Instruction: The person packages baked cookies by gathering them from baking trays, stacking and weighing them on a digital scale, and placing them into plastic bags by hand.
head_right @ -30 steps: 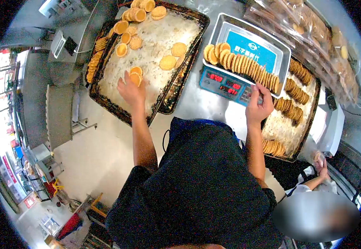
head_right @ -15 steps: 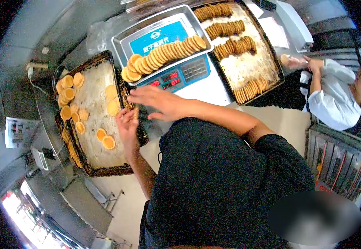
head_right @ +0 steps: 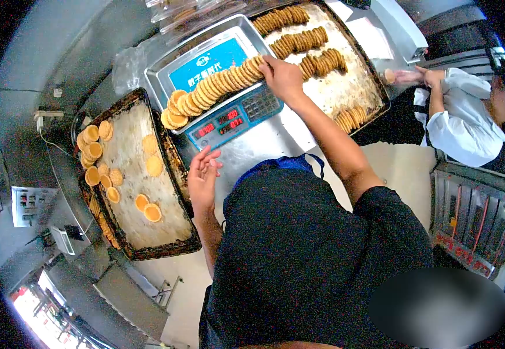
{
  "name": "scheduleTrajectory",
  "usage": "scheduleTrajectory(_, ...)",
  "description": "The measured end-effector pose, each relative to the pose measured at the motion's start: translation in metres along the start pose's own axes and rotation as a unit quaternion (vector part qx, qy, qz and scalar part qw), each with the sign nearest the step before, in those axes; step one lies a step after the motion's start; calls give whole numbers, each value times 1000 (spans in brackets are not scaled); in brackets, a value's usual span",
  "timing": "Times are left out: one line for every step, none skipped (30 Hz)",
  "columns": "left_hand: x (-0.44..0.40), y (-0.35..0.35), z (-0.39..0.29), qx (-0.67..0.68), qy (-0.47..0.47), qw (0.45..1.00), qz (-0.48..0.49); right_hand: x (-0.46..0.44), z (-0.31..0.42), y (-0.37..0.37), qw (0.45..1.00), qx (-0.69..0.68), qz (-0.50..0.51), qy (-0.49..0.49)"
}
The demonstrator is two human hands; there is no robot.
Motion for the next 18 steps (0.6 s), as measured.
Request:
scheduleTrajectory(2,1,-3,-11,-10,1000,-10,4,8,3,1000,-15,-2,17)
scheduleTrajectory(3,2,-4,-10,-8,1000,-12,7,15,5,999,-30,-1,35)
scheduleTrajectory(6,4,-8,-23,-24,999,-17,11,18,12,997,-13,-35,66)
scheduleTrajectory(8,5,-10,-35,-40,998,-23,14,16,11,997,-14,-30,69)
scheduleTrajectory(8,6,-9,-32,-37,998,-27,18,8,17,996,-43,-64,44)
scheduleTrajectory(8,8,-9,-25,-42,998,-36,24,1,22,992,-71,-99,17)
scheduleTrajectory(7,10,-9,-19,-45,998,-44,28,-3,24,989,-110,-94,-18)
scheduleTrajectory(5,11,-7,-19,-39,998,-45,33,-5,27,983,-145,-105,-37)
scheduleTrajectory(2,12,-5,-20,-31,998,-53,37,-5,30,983,-141,-116,-33)
scheduleTrajectory(0,13,-2,-21,-22,998,-61,40,-6,32,982,-138,-124,-31)
scheduleTrajectory(0,13,-1,-25,-28,997,-61,43,-5,34,982,-143,-125,-22)
scheduleTrajectory(0,14,2,-27,-18,997,-64,45,-9,33,980,-147,-134,-8)
scheduleTrajectory(-2,13,3,-25,-21,998,-59,47,-11,35,978,-156,-135,-13)
scheduleTrajectory(-4,13,2,-22,-27,998,-52,46,-11,37,976,-166,-139,-17)
scheduleTrajectory(-6,14,3,-40,-28,998,-45,48,-12,38,972,-182,-145,-35)
scheduleTrajectory(-6,14,3,-41,-27,998,-45,49,-15,36,972,-182,-145,-37)
scheduleTrajectory(-6,14,4,-42,-22,998,-49,51,-20,35,972,-180,-145,-32)
scheduleTrajectory(-7,14,3,-43,-17,998,-52,51,-22,34,973,-178,-145,-27)
Point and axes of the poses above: each hand's wrist, its own x-axis away from the middle knuckle, its own y-axis out of the back of the hand, z = x × y, the point moved 8 cm from there along -x, towards the middle knuckle, and after that the axes turned 7 degrees about y, right-handed, at the moved point
